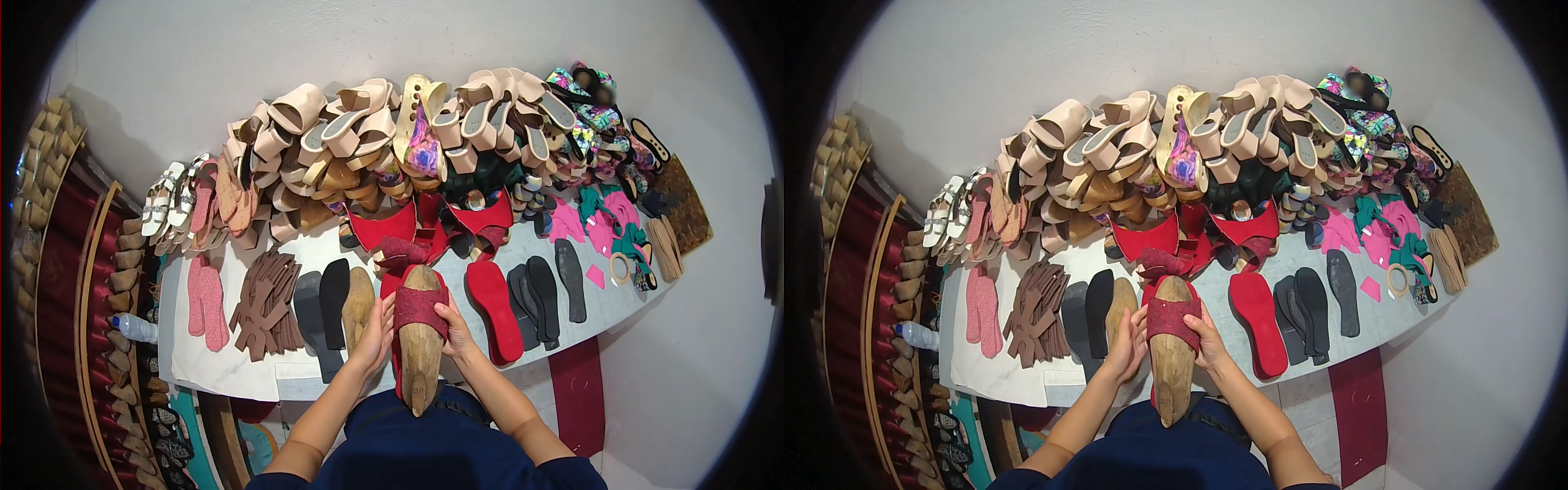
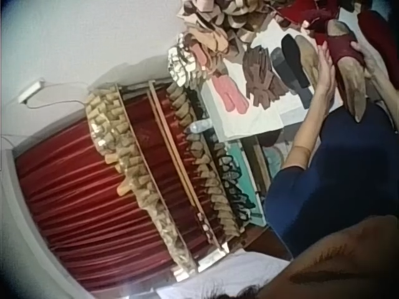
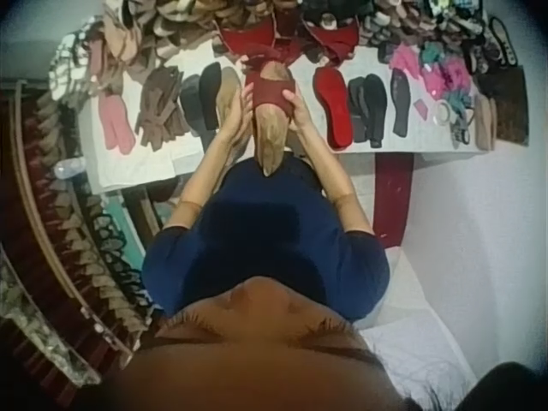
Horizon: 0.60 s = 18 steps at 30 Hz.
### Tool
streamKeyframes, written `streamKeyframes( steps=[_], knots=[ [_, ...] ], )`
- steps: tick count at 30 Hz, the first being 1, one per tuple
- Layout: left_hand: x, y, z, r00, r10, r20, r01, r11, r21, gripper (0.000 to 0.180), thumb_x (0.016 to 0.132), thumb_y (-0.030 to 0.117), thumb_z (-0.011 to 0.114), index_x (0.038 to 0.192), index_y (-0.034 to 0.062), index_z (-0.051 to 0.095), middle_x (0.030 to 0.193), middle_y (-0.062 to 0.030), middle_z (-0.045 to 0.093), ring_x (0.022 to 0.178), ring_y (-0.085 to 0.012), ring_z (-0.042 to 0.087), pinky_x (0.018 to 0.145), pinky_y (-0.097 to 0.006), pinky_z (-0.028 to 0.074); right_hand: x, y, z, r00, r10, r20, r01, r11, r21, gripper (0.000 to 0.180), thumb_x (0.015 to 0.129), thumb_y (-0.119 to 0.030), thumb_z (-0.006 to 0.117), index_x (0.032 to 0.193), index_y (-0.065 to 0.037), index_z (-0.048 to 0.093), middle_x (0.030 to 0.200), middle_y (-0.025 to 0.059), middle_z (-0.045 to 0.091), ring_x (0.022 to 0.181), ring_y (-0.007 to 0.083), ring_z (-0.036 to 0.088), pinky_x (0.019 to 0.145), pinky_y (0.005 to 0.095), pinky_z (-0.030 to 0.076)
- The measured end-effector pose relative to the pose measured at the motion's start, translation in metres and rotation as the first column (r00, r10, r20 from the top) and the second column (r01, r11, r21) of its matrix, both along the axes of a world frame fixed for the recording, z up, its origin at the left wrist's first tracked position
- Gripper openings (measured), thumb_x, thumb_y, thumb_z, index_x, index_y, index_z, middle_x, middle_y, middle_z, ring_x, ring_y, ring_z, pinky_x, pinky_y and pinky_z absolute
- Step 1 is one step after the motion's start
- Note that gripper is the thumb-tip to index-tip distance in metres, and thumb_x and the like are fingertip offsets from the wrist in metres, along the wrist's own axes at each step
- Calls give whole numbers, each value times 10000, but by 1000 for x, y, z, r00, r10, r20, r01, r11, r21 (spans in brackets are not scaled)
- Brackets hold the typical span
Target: Assembling shoe components by placing insoles and uppers onto a shoe last and securing them.
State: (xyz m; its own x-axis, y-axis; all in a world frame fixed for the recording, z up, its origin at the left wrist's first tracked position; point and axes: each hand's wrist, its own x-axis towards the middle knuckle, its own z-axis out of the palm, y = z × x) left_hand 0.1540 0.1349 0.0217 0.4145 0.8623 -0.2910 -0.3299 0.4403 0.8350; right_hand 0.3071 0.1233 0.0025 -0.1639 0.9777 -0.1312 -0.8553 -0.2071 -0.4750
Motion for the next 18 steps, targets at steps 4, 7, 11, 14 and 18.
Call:
streamKeyframes(
  steps=[4,7,11,14,18],
  knots=[
    [12,1,-3,991,130,-17,-128,989,74,582,899,400,324,1310,22,160,1290,-150,310,1173,-228,347,983,-315,260,-3,-1,4,999,17,44,-17,1000,6,623,760,-81,571,1300,-82,259,1187,101,429,1061,184,467,902,321,398],
    [22,-11,9,888,399,-226,-348,907,236,675,830,260,542,1299,-6,136,1259,-197,284,1151,-265,347,966,-351,283,1,-1,4,997,12,82,-14,1000,19,621,768,-73,569,1304,-80,257,1194,97,427,1072,178,458,907,314,392],
    [9,-22,8,826,272,-494,-11,884,467,917,734,198,652,1348,57,-14,1326,-194,200,1204,-257,291,977,-353,270,1,-1,6,994,0,111,-1,1000,14,619,773,-59,568,1307,-80,256,1209,91,419,1081,180,451,911,310,387],
    [6,-20,30,979,-135,-151,139,990,19,970,661,32,660,1361,100,-8,1325,-161,233,1199,-247,314,963,-356,291,-2,-2,10,981,-26,193,22,1000,20,653,791,-78,549,1336,-93,191,1254,102,380,1113,191,426,930,316,366],
    [-11,-9,19,989,-122,81,132,981,-143,939,615,-71,572,1369,125,50,1299,-139,313,1157,-245,384,933,-350,337,-1,-2,10,1000,-18,-5,18,1000,15,647,849,-230,460,1370,-154,84,1368,121,208,1229,224,290,998,370,272]
  ],
)
